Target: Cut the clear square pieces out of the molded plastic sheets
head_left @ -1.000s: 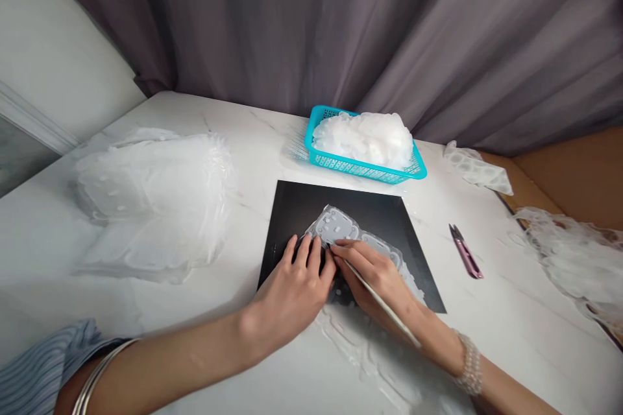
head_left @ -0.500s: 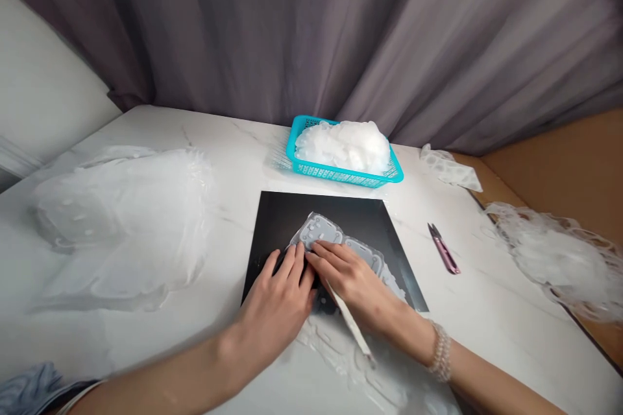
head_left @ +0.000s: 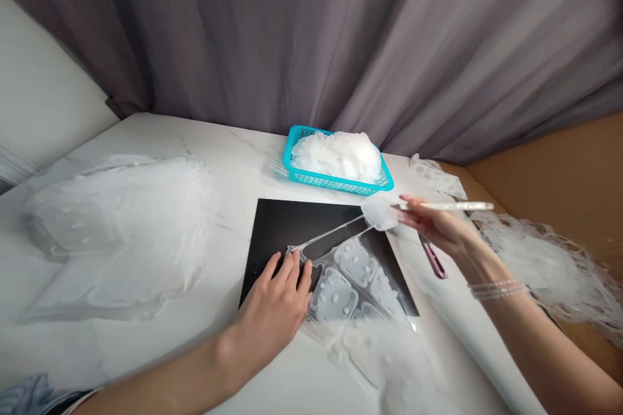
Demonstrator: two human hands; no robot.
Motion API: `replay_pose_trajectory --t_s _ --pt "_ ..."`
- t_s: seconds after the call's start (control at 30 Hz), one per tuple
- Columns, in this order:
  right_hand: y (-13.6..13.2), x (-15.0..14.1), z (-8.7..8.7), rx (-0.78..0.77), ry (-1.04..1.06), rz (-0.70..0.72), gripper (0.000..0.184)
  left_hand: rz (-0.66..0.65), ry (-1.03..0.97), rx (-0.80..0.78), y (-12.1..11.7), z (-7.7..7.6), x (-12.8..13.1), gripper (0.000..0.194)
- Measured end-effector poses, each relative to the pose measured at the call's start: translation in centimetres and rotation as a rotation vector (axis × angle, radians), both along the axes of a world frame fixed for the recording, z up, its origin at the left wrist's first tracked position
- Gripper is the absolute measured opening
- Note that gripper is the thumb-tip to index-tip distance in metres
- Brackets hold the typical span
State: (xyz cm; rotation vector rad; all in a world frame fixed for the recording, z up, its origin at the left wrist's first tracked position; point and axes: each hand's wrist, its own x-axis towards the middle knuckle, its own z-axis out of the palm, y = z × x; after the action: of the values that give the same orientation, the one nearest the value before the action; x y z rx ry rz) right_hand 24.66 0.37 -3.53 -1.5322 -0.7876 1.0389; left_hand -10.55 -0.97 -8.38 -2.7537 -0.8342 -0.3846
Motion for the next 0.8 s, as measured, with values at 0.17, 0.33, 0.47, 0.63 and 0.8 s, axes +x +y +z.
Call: replay_pose_trajectory --t_s 0.17,0.33,0.47,0.63,0.8 --pt "-1.8 -0.8 -0.1 -0.003 0.072 0.074 0.019 -0.026 -0.093 -0.166 0.9 1.4 0.1 0.037" --pt "-2.8 -7.6 3.0 0.122 0.029 0.189 0.027 0.072 -0.559 -1.027 3.0 5.0 1.3 0.040" --pt "-4.4 -11.1 6.5 0.164 -0.266 0.556 0.028 0.097 -0.897 -2.097 4.3 6.4 2.9 0.069" --pt "-2.8 -11.1 6.8 0.187 -0.587 0.548 0.037 0.145 -0.944 -1.947 4.0 5.9 3.7 0.031" --pt "-0.2 -11.3 4.6 0.121 -0.780 0.592 0.043 0.196 -0.815 -1.579 3.7 4.9 4.0 0.025"
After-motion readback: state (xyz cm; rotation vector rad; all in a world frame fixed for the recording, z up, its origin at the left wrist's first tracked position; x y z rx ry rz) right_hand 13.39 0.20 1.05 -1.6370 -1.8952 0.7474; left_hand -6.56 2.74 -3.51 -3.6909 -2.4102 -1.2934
